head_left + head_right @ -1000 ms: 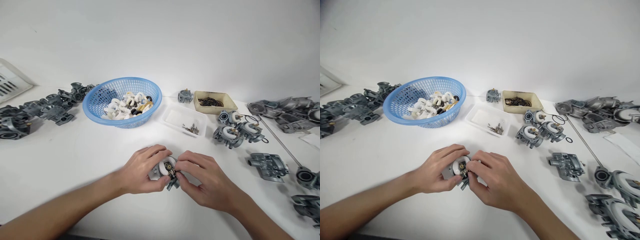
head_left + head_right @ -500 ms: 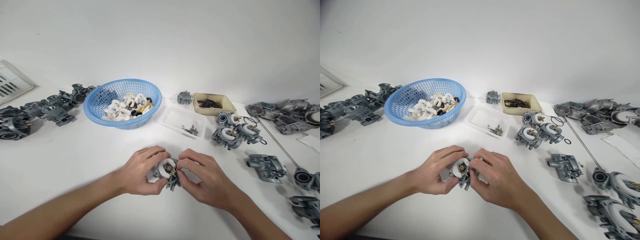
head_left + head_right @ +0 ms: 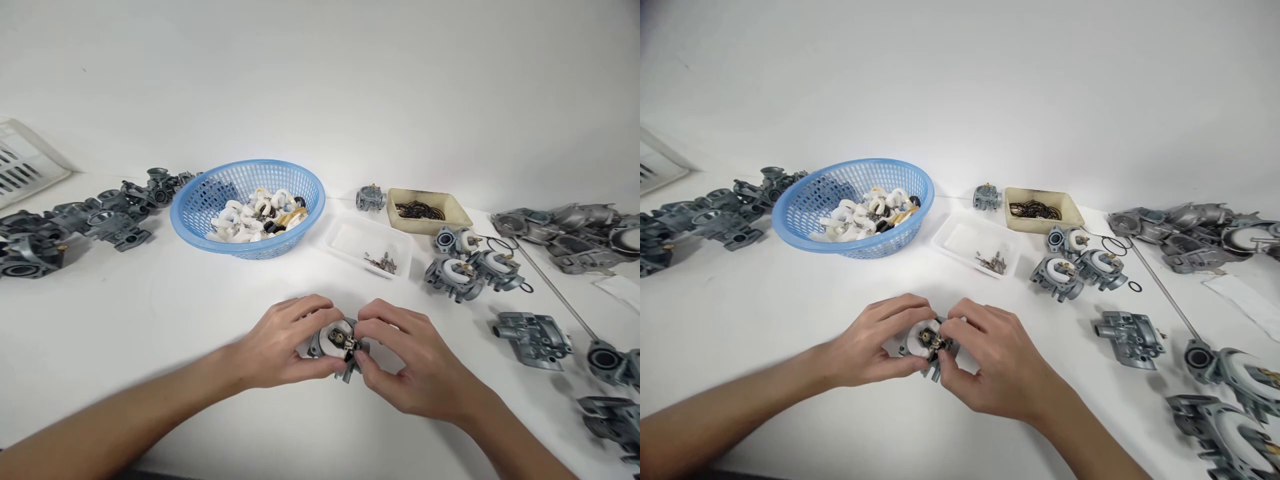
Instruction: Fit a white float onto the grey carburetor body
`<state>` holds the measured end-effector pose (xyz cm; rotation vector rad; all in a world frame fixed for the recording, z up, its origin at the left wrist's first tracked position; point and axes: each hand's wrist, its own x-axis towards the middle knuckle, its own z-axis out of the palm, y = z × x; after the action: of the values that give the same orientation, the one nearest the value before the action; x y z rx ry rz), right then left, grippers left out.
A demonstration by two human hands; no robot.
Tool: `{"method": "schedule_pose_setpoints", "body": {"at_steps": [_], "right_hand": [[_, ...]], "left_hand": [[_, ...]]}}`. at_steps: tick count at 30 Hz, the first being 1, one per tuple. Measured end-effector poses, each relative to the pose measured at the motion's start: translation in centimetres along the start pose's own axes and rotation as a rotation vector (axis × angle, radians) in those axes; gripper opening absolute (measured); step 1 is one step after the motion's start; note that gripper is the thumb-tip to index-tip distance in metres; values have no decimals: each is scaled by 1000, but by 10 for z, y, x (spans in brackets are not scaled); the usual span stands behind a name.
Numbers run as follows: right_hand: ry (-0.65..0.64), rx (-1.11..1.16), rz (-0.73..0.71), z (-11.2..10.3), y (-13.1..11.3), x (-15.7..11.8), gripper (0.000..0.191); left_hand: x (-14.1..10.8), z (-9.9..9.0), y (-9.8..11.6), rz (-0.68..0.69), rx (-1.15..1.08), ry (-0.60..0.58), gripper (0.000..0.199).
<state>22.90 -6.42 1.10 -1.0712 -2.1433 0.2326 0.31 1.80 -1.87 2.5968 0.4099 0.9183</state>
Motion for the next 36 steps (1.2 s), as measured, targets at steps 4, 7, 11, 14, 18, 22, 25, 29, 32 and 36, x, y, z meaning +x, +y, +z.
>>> {"method": "schedule_pose_setpoints", "body": {"at_steps": [4, 7, 11, 14, 18, 22, 25, 29, 32, 36], "right_hand": [[-14, -17, 4, 0, 0, -1, 17], [-14, -34, 6, -1, -1, -1, 18], [-3, -34, 1, 1, 0, 0, 18], [18, -31, -6, 1, 0, 1, 17], [16, -26, -3, 2, 1, 2, 15], [6, -21, 0, 3, 3, 1, 17], [0, -6, -9, 3, 3, 1, 22], [-13, 1, -22, 2, -1, -1, 22], [-13, -9, -32, 2, -3, -2, 22], [-4, -23, -53, 3, -2, -1, 21]], "left_hand": [[1, -1, 1, -15, -24, -9, 46], [1, -1, 1, -30, -45, -15, 47], [0, 0, 0, -20, -53, -8, 45], [0, 1, 1, -2, -56, 3, 41], [1, 1, 2, 7, -35, 2, 40], [1, 0, 2, 10, -33, -5, 39], [0, 0, 1, 12, -29, -2, 38], [0, 1, 1, 9, -31, -10, 38], [1, 1, 1, 28, -33, -8, 38], [1, 1, 0, 22, -35, -21, 39]]}}
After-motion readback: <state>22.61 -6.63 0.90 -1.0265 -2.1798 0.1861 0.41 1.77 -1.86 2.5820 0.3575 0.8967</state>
